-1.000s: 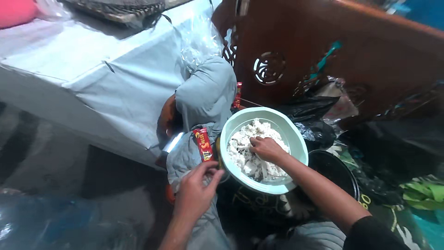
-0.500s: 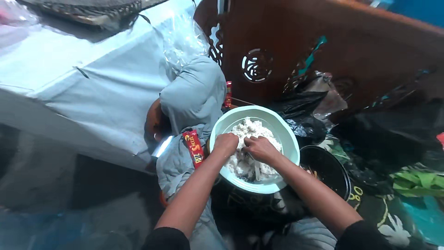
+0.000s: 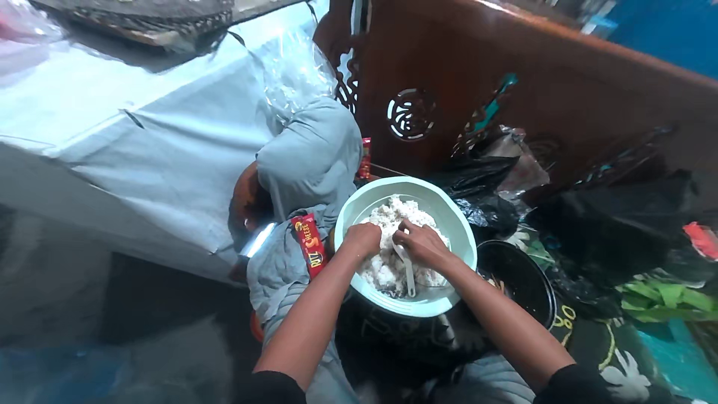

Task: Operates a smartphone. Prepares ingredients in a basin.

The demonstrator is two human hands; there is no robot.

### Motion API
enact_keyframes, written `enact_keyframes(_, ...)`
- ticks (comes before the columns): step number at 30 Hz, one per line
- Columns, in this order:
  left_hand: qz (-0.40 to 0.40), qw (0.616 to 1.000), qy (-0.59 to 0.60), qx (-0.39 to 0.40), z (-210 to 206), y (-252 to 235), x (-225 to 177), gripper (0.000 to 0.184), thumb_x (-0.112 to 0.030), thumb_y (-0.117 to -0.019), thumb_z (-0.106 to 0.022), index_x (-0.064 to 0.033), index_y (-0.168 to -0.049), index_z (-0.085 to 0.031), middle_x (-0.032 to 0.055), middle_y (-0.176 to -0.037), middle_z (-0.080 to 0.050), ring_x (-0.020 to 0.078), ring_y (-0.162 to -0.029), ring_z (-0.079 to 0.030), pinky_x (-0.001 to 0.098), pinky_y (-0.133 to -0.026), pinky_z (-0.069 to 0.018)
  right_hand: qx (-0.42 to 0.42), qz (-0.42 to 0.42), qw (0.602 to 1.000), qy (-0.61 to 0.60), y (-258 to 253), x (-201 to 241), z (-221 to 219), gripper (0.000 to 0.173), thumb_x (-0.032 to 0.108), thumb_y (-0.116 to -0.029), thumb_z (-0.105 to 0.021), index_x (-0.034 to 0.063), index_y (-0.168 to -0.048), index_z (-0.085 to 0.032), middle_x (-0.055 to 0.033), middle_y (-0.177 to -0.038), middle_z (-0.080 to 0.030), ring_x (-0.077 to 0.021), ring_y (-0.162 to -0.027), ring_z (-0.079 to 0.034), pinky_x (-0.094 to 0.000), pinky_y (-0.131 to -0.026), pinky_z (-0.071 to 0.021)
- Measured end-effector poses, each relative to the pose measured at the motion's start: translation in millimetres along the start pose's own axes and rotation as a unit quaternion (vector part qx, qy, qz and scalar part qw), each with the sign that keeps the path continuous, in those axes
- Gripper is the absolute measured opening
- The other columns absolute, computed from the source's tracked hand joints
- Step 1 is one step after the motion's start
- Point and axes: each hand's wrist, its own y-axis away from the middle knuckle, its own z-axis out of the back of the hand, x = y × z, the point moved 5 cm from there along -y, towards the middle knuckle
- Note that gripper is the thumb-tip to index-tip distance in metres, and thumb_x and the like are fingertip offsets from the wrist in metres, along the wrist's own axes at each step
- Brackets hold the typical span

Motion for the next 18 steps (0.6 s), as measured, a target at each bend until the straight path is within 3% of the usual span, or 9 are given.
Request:
enact_keyframes(3,-0.009,1.0,-0.018,0.005,5.4,8.0,-5.5,0.015,-0.014,-0.0922,-0.068,-0.0014,-0.101,-0.071,0.0186,-0.114,-0.069,0.0395,-0.106,-0.067,0.0623,-0.082,-0.0536,-0.022,-0.045,0.997,-0.056,7.4,-7.8,15.6,0.02,0.022,-0.1036,-0.057,0.0193,-0.115,-0.072,-0.0085,-0.129,-0.064,-0.03,-0.1,-0.069,-0.0534,-0.085,-0.0566)
enact_keyframes(6,-0.021,0.999,-0.029,-0.033,10.9,13.0,-7.7,0.017,-0.012,-0.0922,-0.068,-0.0025,-0.107,-0.071,0.0163,-0.122,-0.066,0.0382,-0.107,-0.067,0.0608,-0.081,-0.0556,-0.036,-0.02,0.998,-0.056,10.1,-8.7,12.9,0.02,0.022,-0.1033,-0.058,0.0189,-0.114,-0.075,-0.0067,-0.123,-0.068,-0.0274,-0.103,-0.069,-0.0518,-0.087,-0.0568)
enact_keyframes(9,-0.025,0.995,0.0,-0.1,18.9,19.9,-4.0,0.018,-0.009,-0.0894,-0.071,-0.0044,-0.107,-0.071,0.016,-0.115,-0.068,0.0381,-0.103,-0.068,0.0613,-0.079,-0.0568,-0.003,0.023,0.999,-0.028,4.1,2.1,-2.4,0.021,0.02,-0.1032,-0.056,0.0166,-0.113,-0.074,-0.0071,-0.119,-0.07,-0.0282,-0.107,-0.068,-0.0528,-0.09,-0.0541)
enact_keyframes(13,-0.023,0.986,0.011,-0.167,27.9,33.6,2.7,0.015,-0.012,-0.0929,-0.065,-0.008,-0.106,-0.071,0.014,-0.104,-0.072,0.0352,-0.099,-0.07,0.058,-0.077,-0.0571,0.047,0.08,0.994,0.053,-7.8,14.9,-12.5,0.02,0.008,-0.0989,-0.058,0.0129,-0.112,-0.072,-0.0093,-0.121,-0.068,-0.0312,-0.11,-0.064,-0.0546,-0.088,-0.051)
enact_keyframes(16,-0.016,0.987,0.004,-0.161,19.4,37.6,6.9,0.016,-0.013,-0.0976,-0.061,-0.0087,-0.109,-0.071,0.0146,-0.1,-0.072,0.0359,-0.097,-0.071,0.0573,-0.076,-0.0567,0.077,0.087,0.989,0.088,-14.5,18.2,-13.9,0.018,0.008,-0.0967,-0.061,0.0125,-0.111,-0.072,-0.0096,-0.12,-0.066,-0.0321,-0.11,-0.063,-0.0555,-0.087,-0.0498)
enact_keyframes(18,-0.006,0.989,0.016,-0.15,15.4,36.8,8.3,0.022,-0.014,-0.0985,-0.059,-0.0118,-0.118,-0.07,0.0147,-0.1,-0.073,0.0366,-0.097,-0.071,0.0581,-0.078,-0.0561,0.089,0.089,0.987,0.1,-18.2,19.3,-12.3,0.018,0.007,-0.0963,-0.062,0.0125,-0.111,-0.071,-0.0101,-0.119,-0.066,-0.0327,-0.111,-0.062,-0.056,-0.088,-0.0495)
